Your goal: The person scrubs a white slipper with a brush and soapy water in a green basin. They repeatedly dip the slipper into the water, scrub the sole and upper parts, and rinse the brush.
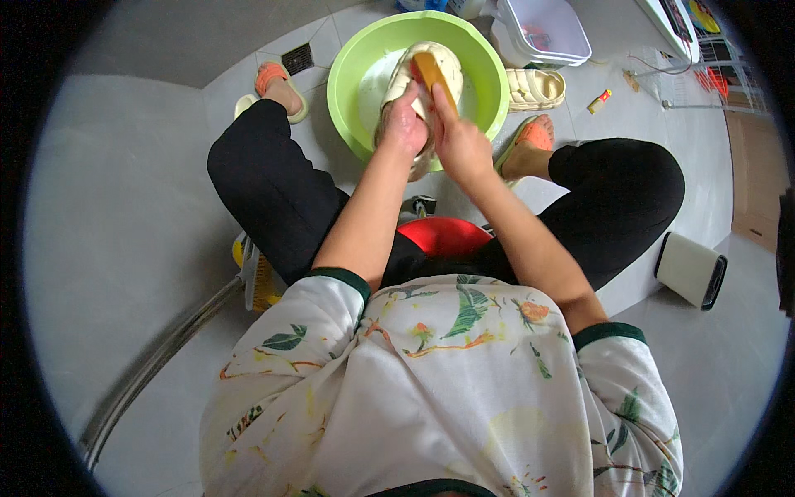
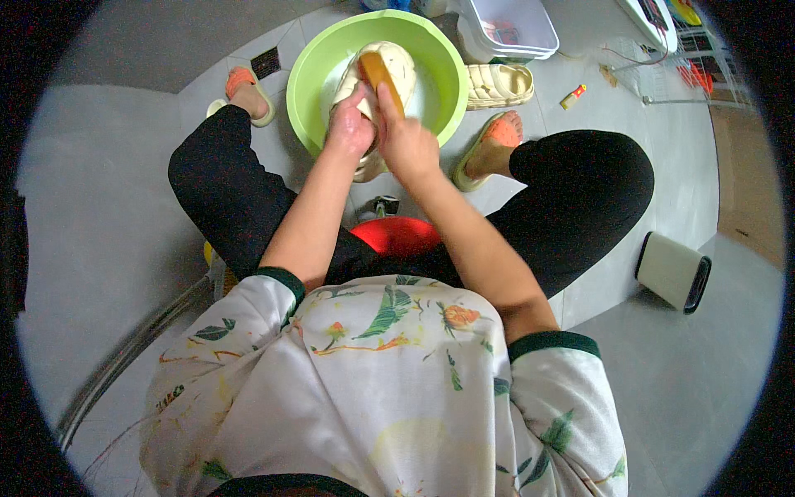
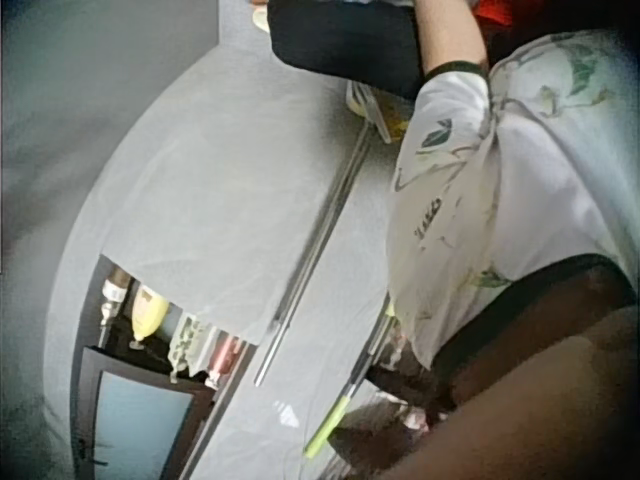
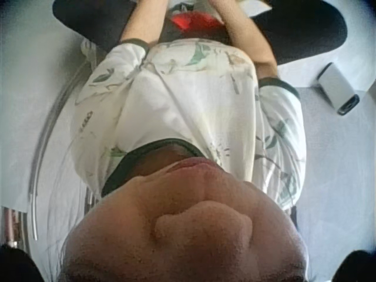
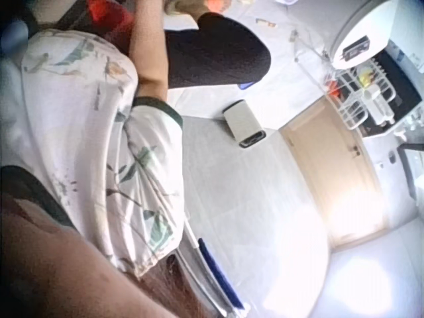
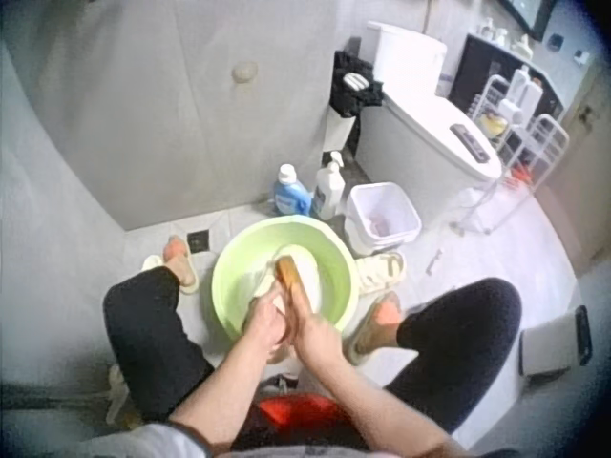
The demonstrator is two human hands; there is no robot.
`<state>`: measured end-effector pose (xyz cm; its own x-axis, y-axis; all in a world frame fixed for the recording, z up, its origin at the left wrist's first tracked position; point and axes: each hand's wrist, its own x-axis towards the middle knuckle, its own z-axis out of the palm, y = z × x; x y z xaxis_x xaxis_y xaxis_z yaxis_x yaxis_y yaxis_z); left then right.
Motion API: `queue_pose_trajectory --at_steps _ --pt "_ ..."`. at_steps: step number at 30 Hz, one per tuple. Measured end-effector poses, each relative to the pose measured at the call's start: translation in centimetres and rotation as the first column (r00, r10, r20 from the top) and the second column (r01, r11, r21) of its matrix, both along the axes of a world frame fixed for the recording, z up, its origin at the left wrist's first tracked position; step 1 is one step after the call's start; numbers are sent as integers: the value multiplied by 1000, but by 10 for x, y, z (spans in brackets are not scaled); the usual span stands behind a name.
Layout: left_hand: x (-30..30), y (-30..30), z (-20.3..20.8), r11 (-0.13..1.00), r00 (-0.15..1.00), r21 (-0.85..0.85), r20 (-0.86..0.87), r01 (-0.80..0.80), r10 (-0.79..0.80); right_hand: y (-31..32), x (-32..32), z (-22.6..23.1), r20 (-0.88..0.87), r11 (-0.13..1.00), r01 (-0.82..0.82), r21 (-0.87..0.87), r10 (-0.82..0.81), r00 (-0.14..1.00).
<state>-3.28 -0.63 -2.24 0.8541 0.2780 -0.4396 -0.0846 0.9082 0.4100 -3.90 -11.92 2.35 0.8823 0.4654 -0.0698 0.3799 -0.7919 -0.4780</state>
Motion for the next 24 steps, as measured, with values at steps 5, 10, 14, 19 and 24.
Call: queue_pose_trajectory --at_steps 5,10,14,19,24 --pt "-2 -2 9 999 999 52 -26 -16 18 7 48 -13 -57 969 216 118 -210 976" --pt "0 14 0 985 983 174 -178 -15 46 -18 -25 3 -211 984 117 134 -87 974" --pt "-5 1 25 994 982 111 -185 -14 34 -20 -2 9 -145 954 191 229 -161 976" --pt "-4 13 18 981 980 172 -192 86 -52 -20 -3 5 -4 996 39 84 -39 999" --pt "-4 2 18 979 962 179 -269 96 -45 -8 39 -9 -41 996 86 7 -86 995"
